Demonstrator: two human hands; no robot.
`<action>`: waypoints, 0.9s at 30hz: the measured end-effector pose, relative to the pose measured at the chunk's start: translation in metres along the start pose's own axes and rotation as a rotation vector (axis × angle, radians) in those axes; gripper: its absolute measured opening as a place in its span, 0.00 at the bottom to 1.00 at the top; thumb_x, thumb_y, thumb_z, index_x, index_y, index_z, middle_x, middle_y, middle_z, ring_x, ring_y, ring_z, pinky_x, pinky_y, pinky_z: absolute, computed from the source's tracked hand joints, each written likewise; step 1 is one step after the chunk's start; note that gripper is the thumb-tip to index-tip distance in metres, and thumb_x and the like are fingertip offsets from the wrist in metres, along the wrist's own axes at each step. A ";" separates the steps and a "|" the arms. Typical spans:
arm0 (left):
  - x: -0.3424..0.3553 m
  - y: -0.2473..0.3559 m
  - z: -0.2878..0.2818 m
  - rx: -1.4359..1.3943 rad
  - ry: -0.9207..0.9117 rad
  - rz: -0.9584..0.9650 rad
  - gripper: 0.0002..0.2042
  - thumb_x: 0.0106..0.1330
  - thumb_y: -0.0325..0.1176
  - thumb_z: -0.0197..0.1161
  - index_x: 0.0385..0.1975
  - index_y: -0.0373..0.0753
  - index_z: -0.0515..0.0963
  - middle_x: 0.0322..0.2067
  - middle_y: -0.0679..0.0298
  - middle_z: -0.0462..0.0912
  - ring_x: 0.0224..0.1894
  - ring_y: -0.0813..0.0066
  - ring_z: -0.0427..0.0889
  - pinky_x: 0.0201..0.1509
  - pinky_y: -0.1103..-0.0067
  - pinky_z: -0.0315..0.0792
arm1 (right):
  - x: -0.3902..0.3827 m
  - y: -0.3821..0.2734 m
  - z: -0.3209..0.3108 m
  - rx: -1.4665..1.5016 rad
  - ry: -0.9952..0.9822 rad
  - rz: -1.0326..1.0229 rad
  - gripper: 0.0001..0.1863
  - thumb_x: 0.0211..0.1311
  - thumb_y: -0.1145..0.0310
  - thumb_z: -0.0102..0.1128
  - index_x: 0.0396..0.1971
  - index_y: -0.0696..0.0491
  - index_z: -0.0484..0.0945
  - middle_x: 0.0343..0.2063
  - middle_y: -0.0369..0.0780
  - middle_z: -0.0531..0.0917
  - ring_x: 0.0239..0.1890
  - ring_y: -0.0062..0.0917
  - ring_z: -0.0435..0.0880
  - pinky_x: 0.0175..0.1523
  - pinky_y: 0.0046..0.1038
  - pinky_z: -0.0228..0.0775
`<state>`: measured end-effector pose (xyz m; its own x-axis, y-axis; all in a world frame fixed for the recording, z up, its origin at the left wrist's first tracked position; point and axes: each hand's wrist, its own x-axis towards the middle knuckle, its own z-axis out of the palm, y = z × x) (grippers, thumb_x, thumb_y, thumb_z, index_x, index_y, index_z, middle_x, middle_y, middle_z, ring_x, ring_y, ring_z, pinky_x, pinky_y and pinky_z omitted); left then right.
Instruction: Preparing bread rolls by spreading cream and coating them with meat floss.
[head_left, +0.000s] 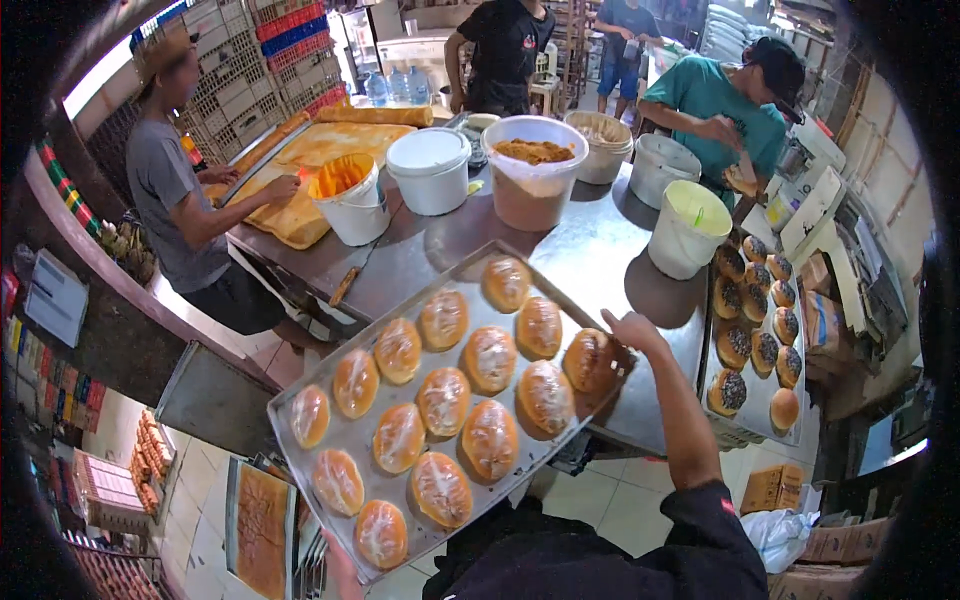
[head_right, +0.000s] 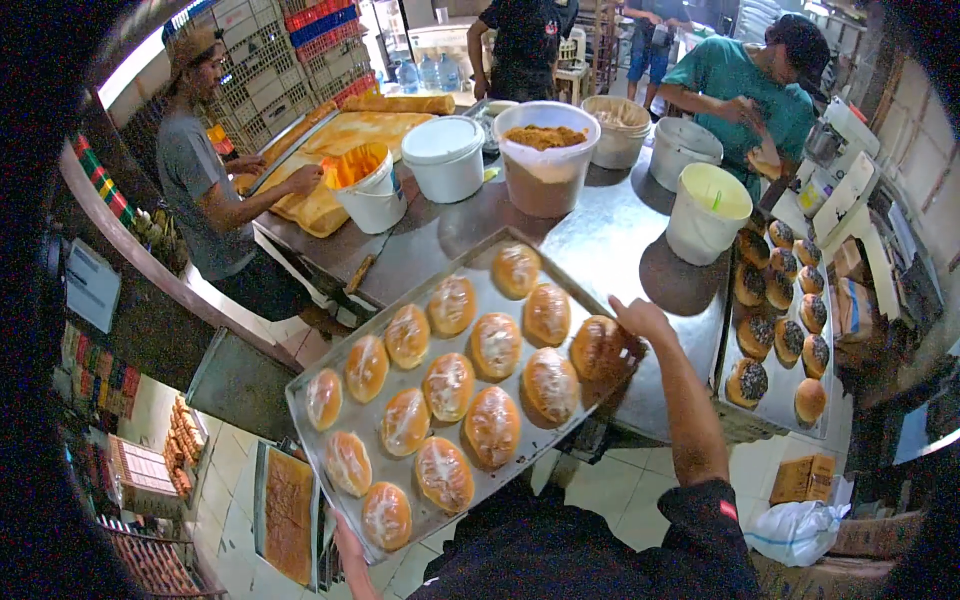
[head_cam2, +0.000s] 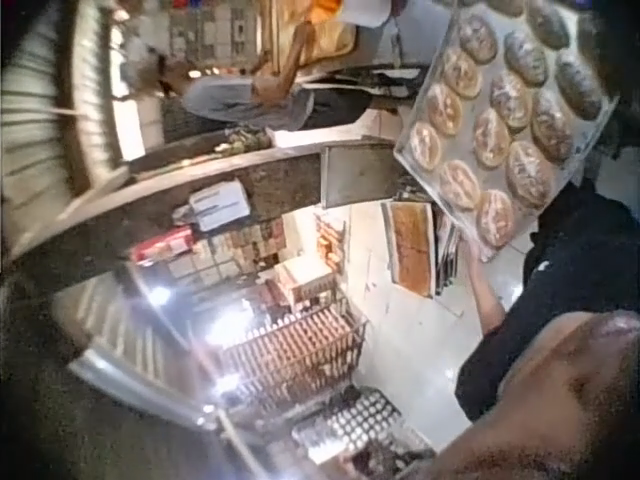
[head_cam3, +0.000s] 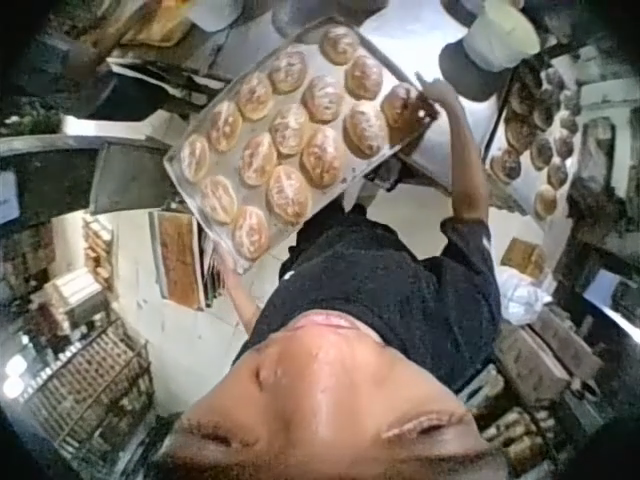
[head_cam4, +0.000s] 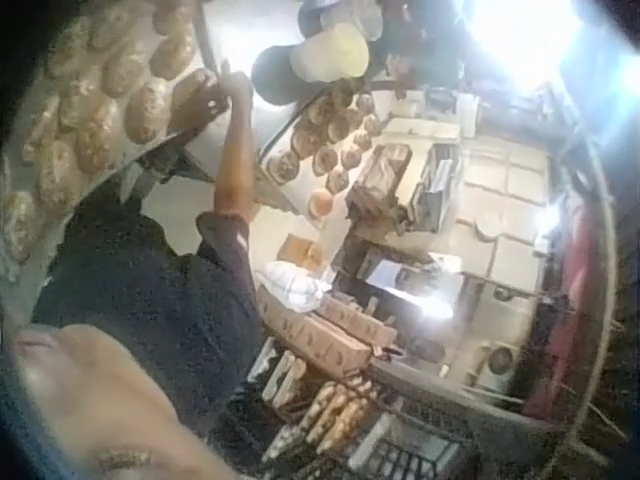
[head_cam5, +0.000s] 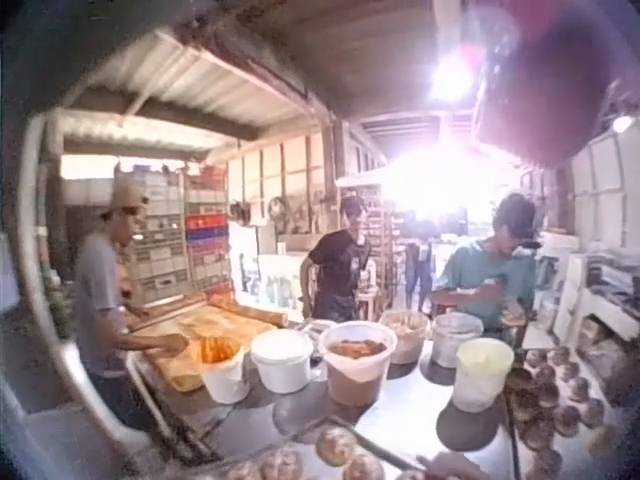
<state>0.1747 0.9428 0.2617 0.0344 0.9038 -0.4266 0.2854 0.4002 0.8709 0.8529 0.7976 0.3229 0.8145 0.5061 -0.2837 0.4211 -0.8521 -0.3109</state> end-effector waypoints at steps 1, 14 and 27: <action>0.008 -0.029 -0.001 -0.126 0.003 -0.001 0.35 0.75 0.58 0.42 0.62 0.27 0.66 0.60 0.52 0.73 0.60 0.61 0.73 0.64 0.71 0.65 | 0.045 -0.003 0.002 -0.042 -0.036 0.006 0.44 0.66 0.32 0.38 0.35 0.64 0.83 0.32 0.56 0.84 0.36 0.45 0.85 0.46 0.41 0.76; -0.012 -0.086 -0.025 0.137 0.214 0.091 0.26 0.74 0.43 0.45 0.62 0.26 0.66 0.60 0.42 0.71 0.62 0.48 0.68 0.68 0.64 0.60 | 0.214 -0.141 -0.098 1.529 0.537 0.142 0.19 0.55 0.68 0.68 0.38 0.69 0.79 0.30 0.49 0.83 0.26 0.35 0.85 0.26 0.36 0.82; 0.054 -0.124 -0.050 0.010 0.390 0.064 0.33 0.74 0.54 0.44 0.64 0.28 0.64 0.60 0.50 0.72 0.61 0.58 0.71 0.66 0.69 0.63 | 0.028 0.000 -0.069 1.441 0.379 0.024 0.10 0.56 0.69 0.59 0.33 0.58 0.72 0.22 0.38 0.74 0.19 0.23 0.77 0.17 0.29 0.70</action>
<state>0.0938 0.9494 0.1428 -0.3135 0.9175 -0.2449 0.3037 0.3412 0.8896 0.9035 0.8024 0.3773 0.9633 0.2375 -0.1249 -0.1559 0.1166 -0.9809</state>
